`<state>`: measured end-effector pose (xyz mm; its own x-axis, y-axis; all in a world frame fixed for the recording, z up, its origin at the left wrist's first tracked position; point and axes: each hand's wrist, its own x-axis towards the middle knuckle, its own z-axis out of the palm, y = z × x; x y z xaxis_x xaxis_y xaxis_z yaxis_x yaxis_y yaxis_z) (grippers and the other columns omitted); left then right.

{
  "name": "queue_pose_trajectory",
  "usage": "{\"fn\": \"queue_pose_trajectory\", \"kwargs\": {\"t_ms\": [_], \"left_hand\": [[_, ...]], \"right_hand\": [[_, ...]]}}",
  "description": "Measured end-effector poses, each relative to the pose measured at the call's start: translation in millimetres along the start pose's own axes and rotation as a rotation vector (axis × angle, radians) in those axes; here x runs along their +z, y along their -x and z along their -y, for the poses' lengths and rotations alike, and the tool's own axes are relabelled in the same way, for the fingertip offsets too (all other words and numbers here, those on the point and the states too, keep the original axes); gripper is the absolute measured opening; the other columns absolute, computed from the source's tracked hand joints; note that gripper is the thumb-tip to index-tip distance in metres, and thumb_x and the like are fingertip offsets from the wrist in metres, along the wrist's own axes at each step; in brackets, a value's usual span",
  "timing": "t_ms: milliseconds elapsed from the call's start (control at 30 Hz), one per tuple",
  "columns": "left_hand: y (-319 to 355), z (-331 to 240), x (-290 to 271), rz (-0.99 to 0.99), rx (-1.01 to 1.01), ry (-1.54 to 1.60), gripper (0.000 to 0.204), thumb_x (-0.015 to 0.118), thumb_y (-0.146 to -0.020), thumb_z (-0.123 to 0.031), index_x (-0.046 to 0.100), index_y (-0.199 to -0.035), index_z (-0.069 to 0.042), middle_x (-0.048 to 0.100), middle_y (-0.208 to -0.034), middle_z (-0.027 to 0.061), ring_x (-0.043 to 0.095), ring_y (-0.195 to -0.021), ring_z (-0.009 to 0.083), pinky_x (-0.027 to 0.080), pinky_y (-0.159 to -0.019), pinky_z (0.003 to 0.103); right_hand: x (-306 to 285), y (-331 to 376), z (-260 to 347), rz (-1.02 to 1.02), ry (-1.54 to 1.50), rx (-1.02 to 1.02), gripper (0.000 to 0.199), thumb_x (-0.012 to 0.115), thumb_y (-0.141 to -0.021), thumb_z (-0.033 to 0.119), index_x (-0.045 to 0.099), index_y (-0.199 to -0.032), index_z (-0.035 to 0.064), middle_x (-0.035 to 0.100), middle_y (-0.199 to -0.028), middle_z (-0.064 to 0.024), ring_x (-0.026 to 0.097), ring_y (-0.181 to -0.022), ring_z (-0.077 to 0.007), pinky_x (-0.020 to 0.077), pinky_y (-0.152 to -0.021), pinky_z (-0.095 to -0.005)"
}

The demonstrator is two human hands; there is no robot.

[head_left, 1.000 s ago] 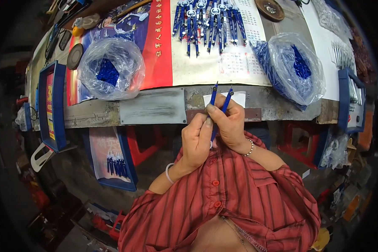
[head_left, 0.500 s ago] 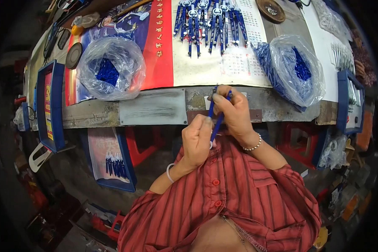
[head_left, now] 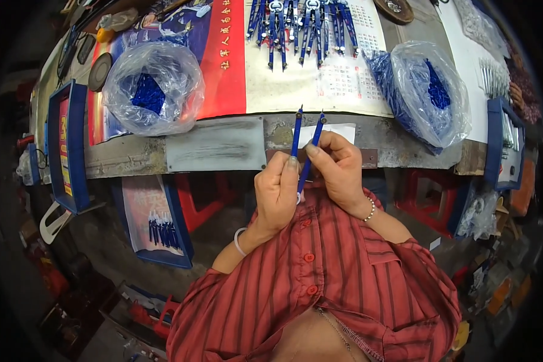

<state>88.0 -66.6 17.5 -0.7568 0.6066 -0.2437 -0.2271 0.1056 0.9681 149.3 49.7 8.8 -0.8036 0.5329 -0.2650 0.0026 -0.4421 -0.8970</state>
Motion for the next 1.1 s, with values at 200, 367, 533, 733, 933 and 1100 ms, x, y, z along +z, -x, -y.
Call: {"fn": "queue_pose_trajectory", "kwargs": {"t_ms": [200, 367, 533, 733, 933, 1100], "left_hand": [[1.6, 7.9, -0.5, 0.057, 0.03, -0.029, 0.025, 0.042, -0.099, -0.019, 0.05, -0.081, -0.003, 0.049, -0.058, -0.0003, 0.045, -0.044, 0.0032, 0.035, -0.041, 0.019], [3.2, 12.9, 0.0, 0.048, 0.029, -0.032, 0.022, 0.044, -0.098, -0.017, 0.051, -0.083, -0.002, 0.05, -0.06, -0.0008, 0.045, -0.045, 0.0031, 0.035, -0.041, 0.019], [-1.0, -3.0, 3.7, 0.006, -0.167, 0.181, 0.011, 0.057, -0.09, -0.01, 0.055, -0.082, -0.001, 0.05, -0.06, -0.0032, 0.043, -0.05, 0.0018, 0.035, -0.043, 0.02], [-0.8, 9.4, 1.4, 0.073, -0.127, 0.013, 0.009, 0.061, -0.087, -0.01, 0.057, -0.085, -0.001, 0.052, -0.062, -0.0026, 0.044, -0.05, 0.0018, 0.036, -0.044, 0.02], [1.6, 2.8, 0.7, 0.144, -0.217, 0.07, 0.007, 0.057, -0.089, -0.006, 0.054, -0.091, 0.0, 0.057, -0.072, 0.0015, 0.052, -0.056, 0.0052, 0.04, -0.051, 0.019], [-5.1, -6.7, -7.0, 0.158, -0.051, 0.36, 0.033, 0.052, -0.091, -0.004, 0.044, -0.124, 0.001, 0.057, -0.093, 0.005, 0.057, -0.069, 0.0072, 0.045, -0.061, 0.021]], "right_hand": [[-5.2, -10.4, 2.3, -0.073, 0.011, 0.028, 0.011, 0.061, -0.088, 0.012, 0.059, -0.082, 0.0028, 0.054, -0.066, 0.0025, 0.044, -0.052, -0.0028, 0.0346, -0.047, -0.0184], [-7.8, -20.6, 3.8, -0.099, -0.075, 0.002, 0.012, 0.06, -0.088, 0.014, 0.059, -0.082, 0.0039, 0.053, -0.064, 0.0034, 0.042, -0.05, -0.0028, 0.0328, -0.045, -0.0181], [-9.1, -10.6, 10.0, 0.118, 0.155, 0.089, 0.01, 0.057, -0.09, 0.011, 0.06, -0.091, 0.0015, 0.059, -0.077, 0.0013, 0.051, -0.066, -0.005, 0.0415, -0.06, -0.0188], [-12.6, -2.1, 1.7, 0.033, 0.038, 0.082, 0.012, 0.057, -0.091, 0.012, 0.06, -0.09, 0.0012, 0.057, -0.072, 0.0015, 0.049, -0.061, -0.0031, 0.0389, -0.055, -0.0174], [-15.0, -16.1, 10.6, -0.01, 0.045, 0.054, 0.016, 0.057, -0.091, 0.017, 0.062, -0.086, 0.0027, 0.052, -0.059, 0.0041, 0.039, -0.046, -0.0012, 0.0297, -0.042, -0.0173], [-5.8, -3.8, 24.8, 0.264, 0.151, 0.139, 0.012, 0.058, -0.09, 0.013, 0.06, -0.088, 0.0007, 0.057, -0.071, 0.0021, 0.048, -0.056, -0.003, 0.0367, -0.049, -0.0182]]}}
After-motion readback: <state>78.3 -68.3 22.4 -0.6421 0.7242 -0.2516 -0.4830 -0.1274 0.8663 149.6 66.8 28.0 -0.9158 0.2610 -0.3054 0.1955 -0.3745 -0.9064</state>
